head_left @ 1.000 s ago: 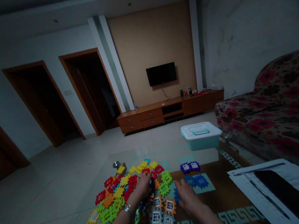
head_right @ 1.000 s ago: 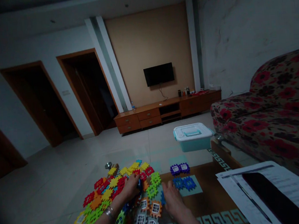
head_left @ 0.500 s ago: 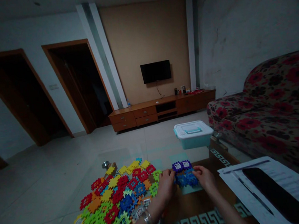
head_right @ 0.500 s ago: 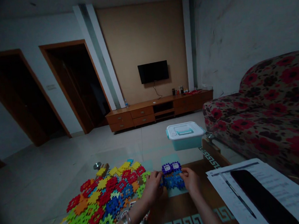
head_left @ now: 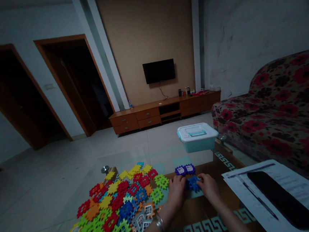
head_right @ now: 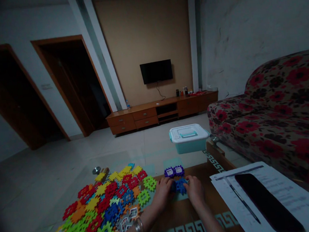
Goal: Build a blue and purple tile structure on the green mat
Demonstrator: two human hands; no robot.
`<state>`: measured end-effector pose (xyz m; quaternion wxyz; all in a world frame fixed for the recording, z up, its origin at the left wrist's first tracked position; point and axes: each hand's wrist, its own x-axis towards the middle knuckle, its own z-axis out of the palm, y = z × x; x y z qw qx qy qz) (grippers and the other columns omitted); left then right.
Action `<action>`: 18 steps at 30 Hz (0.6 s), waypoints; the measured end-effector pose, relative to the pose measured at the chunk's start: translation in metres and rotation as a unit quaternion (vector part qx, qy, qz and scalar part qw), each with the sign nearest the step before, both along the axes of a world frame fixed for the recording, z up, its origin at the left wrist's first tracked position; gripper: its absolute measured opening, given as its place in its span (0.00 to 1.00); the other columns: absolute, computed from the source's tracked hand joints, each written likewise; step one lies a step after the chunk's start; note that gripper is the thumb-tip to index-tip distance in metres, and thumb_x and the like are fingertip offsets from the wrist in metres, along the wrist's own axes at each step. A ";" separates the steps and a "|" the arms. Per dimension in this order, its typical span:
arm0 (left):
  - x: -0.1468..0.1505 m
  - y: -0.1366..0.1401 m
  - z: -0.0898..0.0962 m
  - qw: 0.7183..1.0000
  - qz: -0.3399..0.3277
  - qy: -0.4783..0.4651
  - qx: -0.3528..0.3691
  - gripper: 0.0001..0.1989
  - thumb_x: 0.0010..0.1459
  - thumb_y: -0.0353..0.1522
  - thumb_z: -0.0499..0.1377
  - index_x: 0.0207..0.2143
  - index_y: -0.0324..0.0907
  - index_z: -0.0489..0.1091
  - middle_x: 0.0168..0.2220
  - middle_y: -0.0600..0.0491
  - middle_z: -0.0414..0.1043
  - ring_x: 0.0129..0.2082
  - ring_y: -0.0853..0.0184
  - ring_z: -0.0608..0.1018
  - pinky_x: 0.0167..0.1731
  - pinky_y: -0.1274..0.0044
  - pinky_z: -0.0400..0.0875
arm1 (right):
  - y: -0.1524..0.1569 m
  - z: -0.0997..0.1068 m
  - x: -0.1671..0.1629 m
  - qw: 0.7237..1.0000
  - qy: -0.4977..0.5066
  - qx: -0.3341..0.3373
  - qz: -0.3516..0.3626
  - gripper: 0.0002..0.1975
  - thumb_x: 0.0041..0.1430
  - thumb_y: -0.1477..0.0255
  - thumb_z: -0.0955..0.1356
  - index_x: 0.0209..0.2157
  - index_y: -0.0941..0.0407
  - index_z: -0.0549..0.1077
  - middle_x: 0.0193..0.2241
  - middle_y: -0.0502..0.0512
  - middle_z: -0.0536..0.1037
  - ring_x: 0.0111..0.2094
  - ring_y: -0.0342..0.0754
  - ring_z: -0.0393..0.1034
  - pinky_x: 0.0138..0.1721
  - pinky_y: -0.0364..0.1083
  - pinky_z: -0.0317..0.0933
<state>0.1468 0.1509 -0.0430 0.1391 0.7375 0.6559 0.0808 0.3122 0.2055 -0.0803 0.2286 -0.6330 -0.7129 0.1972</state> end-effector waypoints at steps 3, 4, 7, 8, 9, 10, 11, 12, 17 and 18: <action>-0.007 -0.004 -0.001 0.999 0.033 -0.014 0.021 0.28 0.54 0.30 0.58 0.58 0.46 0.61 0.62 0.50 0.62 0.60 0.56 0.62 0.58 0.66 0.55 | -0.004 0.008 -0.001 0.999 -0.039 0.031 0.022 0.13 0.57 0.77 0.66 0.43 0.58 0.79 0.43 0.63 0.79 0.46 0.56 0.73 0.46 0.47 0.62; -0.010 -0.006 -0.001 0.998 0.048 -0.015 0.027 0.29 0.53 0.30 0.59 0.58 0.46 0.61 0.62 0.50 0.61 0.61 0.56 0.61 0.58 0.67 0.54 | -0.006 0.010 -0.002 0.998 -0.039 0.042 0.042 0.14 0.56 0.77 0.66 0.43 0.58 0.79 0.43 0.62 0.79 0.47 0.56 0.72 0.48 0.47 0.61; -0.018 -0.011 0.001 0.996 0.089 -0.003 0.007 0.30 0.51 0.30 0.60 0.58 0.44 0.61 0.61 0.48 0.61 0.61 0.56 0.60 0.57 0.68 0.54 | -0.013 0.016 -0.012 0.990 -0.012 0.064 0.127 0.16 0.55 0.79 0.66 0.44 0.55 0.79 0.45 0.58 0.78 0.49 0.54 0.69 0.50 0.45 0.60; -0.020 -0.013 0.001 0.995 0.095 0.002 -0.007 0.30 0.51 0.30 0.60 0.58 0.44 0.61 0.61 0.48 0.61 0.61 0.56 0.61 0.57 0.68 0.54 | -0.015 0.017 -0.015 0.987 -0.005 0.065 0.150 0.17 0.54 0.79 0.67 0.44 0.53 0.79 0.46 0.57 0.78 0.50 0.54 0.69 0.51 0.45 0.60; -0.022 -0.014 0.002 0.995 0.097 0.006 -0.021 0.30 0.51 0.30 0.60 0.57 0.43 0.61 0.60 0.48 0.62 0.60 0.55 0.61 0.57 0.68 0.54 | -0.018 0.017 -0.019 0.984 -0.002 0.062 0.166 0.17 0.53 0.79 0.67 0.44 0.52 0.79 0.47 0.56 0.78 0.50 0.54 0.68 0.51 0.46 0.59; -0.023 -0.015 0.002 0.995 0.098 0.009 -0.033 0.29 0.51 0.30 0.59 0.57 0.43 0.62 0.60 0.48 0.63 0.60 0.55 0.61 0.56 0.67 0.55 | -0.020 0.016 -0.022 0.982 -0.004 0.059 0.177 0.18 0.52 0.79 0.68 0.44 0.52 0.79 0.48 0.56 0.77 0.51 0.55 0.67 0.52 0.46 0.59; -0.024 -0.015 0.003 0.994 0.098 0.011 -0.040 0.28 0.52 0.30 0.59 0.57 0.43 0.62 0.59 0.48 0.63 0.60 0.55 0.61 0.56 0.67 0.55 | -0.022 0.015 -0.024 0.982 -0.009 0.055 0.183 0.18 0.52 0.79 0.68 0.44 0.51 0.79 0.49 0.55 0.77 0.52 0.55 0.67 0.53 0.47 0.58; -0.025 -0.015 0.003 0.994 0.096 0.012 -0.045 0.28 0.52 0.30 0.58 0.57 0.43 0.63 0.59 0.48 0.64 0.59 0.55 0.62 0.56 0.67 0.55 | -0.024 0.015 -0.026 0.981 -0.015 0.053 0.186 0.18 0.52 0.79 0.68 0.45 0.50 0.79 0.50 0.55 0.77 0.53 0.55 0.66 0.53 0.48 0.58; -0.026 -0.010 0.003 0.993 0.106 0.025 -0.042 0.21 0.55 0.30 0.54 0.53 0.44 0.65 0.58 0.48 0.65 0.58 0.57 0.63 0.54 0.68 0.57 | -0.025 0.010 -0.029 0.980 -0.032 0.048 0.191 0.19 0.54 0.78 0.67 0.46 0.50 0.79 0.52 0.56 0.77 0.54 0.56 0.66 0.53 0.50 0.58; -0.027 -0.009 0.003 0.993 0.110 0.029 -0.044 0.20 0.55 0.31 0.54 0.52 0.44 0.66 0.57 0.47 0.65 0.58 0.57 0.64 0.53 0.68 0.57 | -0.025 0.009 -0.029 0.981 -0.035 0.044 0.188 0.19 0.53 0.78 0.67 0.46 0.50 0.79 0.52 0.55 0.77 0.54 0.56 0.66 0.53 0.50 0.58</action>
